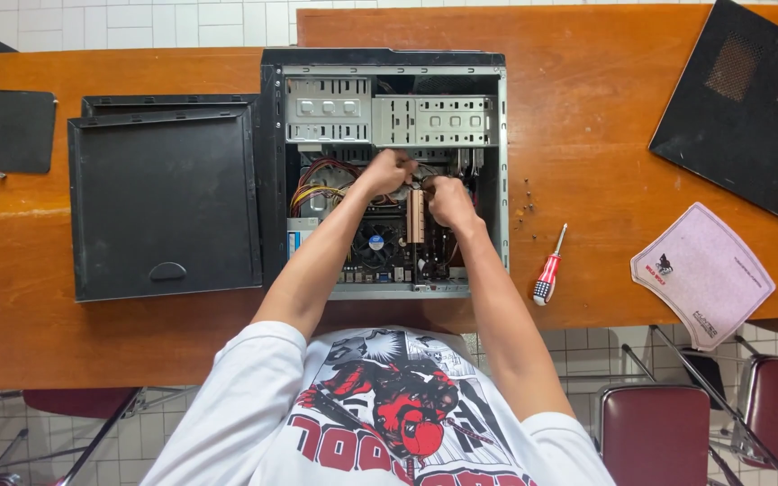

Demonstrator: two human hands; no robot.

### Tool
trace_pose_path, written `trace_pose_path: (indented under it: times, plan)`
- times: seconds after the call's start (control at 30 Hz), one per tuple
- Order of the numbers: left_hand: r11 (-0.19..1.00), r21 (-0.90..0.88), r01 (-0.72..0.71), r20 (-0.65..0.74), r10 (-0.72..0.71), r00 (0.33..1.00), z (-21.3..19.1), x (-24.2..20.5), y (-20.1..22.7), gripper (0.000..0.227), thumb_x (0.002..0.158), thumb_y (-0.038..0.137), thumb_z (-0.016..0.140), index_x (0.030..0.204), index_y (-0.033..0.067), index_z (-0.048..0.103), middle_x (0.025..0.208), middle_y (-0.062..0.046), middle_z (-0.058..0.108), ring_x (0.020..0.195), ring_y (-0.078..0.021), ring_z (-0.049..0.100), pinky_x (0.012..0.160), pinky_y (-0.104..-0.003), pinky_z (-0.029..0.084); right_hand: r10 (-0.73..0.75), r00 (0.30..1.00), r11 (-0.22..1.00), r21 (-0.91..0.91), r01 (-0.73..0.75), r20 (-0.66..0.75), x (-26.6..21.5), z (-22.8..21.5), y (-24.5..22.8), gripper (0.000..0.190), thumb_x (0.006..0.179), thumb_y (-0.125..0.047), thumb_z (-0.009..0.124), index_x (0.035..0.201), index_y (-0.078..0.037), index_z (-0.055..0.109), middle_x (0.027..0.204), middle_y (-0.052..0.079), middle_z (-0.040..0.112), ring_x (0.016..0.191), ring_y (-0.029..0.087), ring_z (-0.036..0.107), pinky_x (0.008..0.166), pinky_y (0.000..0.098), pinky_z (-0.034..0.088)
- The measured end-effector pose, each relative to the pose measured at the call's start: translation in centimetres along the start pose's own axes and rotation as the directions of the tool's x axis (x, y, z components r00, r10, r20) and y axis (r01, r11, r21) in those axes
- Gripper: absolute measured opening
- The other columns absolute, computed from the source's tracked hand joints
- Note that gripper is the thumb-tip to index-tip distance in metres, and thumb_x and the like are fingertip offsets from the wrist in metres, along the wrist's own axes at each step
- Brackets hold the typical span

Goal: The person works inside an open desktop computer case on a wooden table, connecting internal wires to the motherboard and other components. They repeatedly plug and unplug connectors while organizing cables within the chassis.

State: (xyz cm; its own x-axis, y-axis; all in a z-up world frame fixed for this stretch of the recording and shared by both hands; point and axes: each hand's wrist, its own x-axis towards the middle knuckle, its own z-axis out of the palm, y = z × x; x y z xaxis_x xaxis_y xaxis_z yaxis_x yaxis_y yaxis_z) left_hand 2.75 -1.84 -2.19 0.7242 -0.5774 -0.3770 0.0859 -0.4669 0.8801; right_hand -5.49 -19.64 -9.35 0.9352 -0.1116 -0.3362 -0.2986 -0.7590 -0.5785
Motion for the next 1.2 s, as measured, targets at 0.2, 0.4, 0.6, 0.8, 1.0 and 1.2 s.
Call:
trace_pose_path:
  times: [0.2,0.4,0.6,0.8,1.0,1.2]
  plan:
    - [0.990,0.063,0.126,0.028,-0.128,0.991,-0.6,0.0,-0.8,0.047,0.109,0.026,0.049,0.139,-0.0104,0.054,0.129,-0.033,0.062,0.123,-0.0485,0.062,0.101,-0.059,0.051,-0.102,0.986,0.992,0.055,0.110,-0.129,-1.5,-0.2,0.2,0.014,0.088,-0.012,0.067,0.097,-0.005,0.076,0.090,0.022,0.073,0.089,0.043,0.072,0.079,0.0524,0.062]
    - [0.965,0.201,0.168,0.053,-0.181,0.982,-1.7,1.8,-3.6,0.041,0.105,0.032,0.053,0.121,0.0001,0.073,0.109,-0.022,0.074,0.115,-0.0439,0.068,0.099,-0.054,0.051,-0.018,0.961,0.993,0.107,0.050,-0.277,-5.9,-3.0,-3.0,0.025,0.086,-0.024,0.064,0.093,0.000,0.064,0.086,0.028,0.066,0.090,0.050,0.069,0.079,0.0607,0.058]
    - [0.917,0.366,0.160,0.085,-0.204,0.975,-1.1,4.7,-7.0,0.035,0.092,0.029,0.066,0.117,0.0054,0.075,0.113,-0.019,0.076,0.119,-0.0380,0.068,0.103,-0.051,0.052,0.029,0.907,0.966,0.245,0.083,-0.420,-8.6,-4.1,-3.9,0.021,0.099,-0.017,0.053,0.120,-0.015,0.056,0.097,0.025,0.067,0.098,0.049,0.068,0.085,0.0587,0.055]
    - [0.903,0.401,0.153,0.104,-0.211,0.972,-2.2,0.3,-2.6,0.035,0.089,0.017,0.067,0.119,0.0023,0.077,0.114,-0.025,0.073,0.117,-0.0437,0.068,0.100,-0.055,0.052,-0.001,0.859,0.983,0.157,0.095,-0.512,-8.6,-2.7,-0.2,0.020,0.093,-0.005,0.052,0.100,-0.019,0.065,0.097,0.009,0.063,0.097,0.035,0.069,0.085,0.0461,0.059]
    - [0.803,0.595,0.014,0.220,-0.179,0.959,0.3,1.6,-6.5,0.039,0.095,0.029,0.056,0.114,0.0031,0.076,0.111,-0.026,0.076,0.112,-0.0455,0.070,0.099,-0.056,0.053,-0.191,0.899,0.959,0.122,0.257,-0.395,-9.9,-2.8,0.0,0.024,0.088,0.000,0.056,0.088,-0.021,0.069,0.096,0.002,0.063,0.094,0.029,0.070,0.079,0.0377,0.061]
    - [0.456,0.840,-0.294,0.319,0.022,0.947,0.2,-0.1,-5.5,0.040,0.094,0.038,0.063,0.118,0.0082,0.075,0.097,-0.018,0.079,0.098,-0.0377,0.077,0.099,-0.055,0.051,-0.098,0.990,0.992,-0.090,0.089,-0.097,-13.8,-5.5,-2.5,0.024,0.086,-0.032,0.080,0.098,-0.014,0.069,0.139,0.008,0.054,0.109,0.044,0.069,0.086,0.0550,0.061]
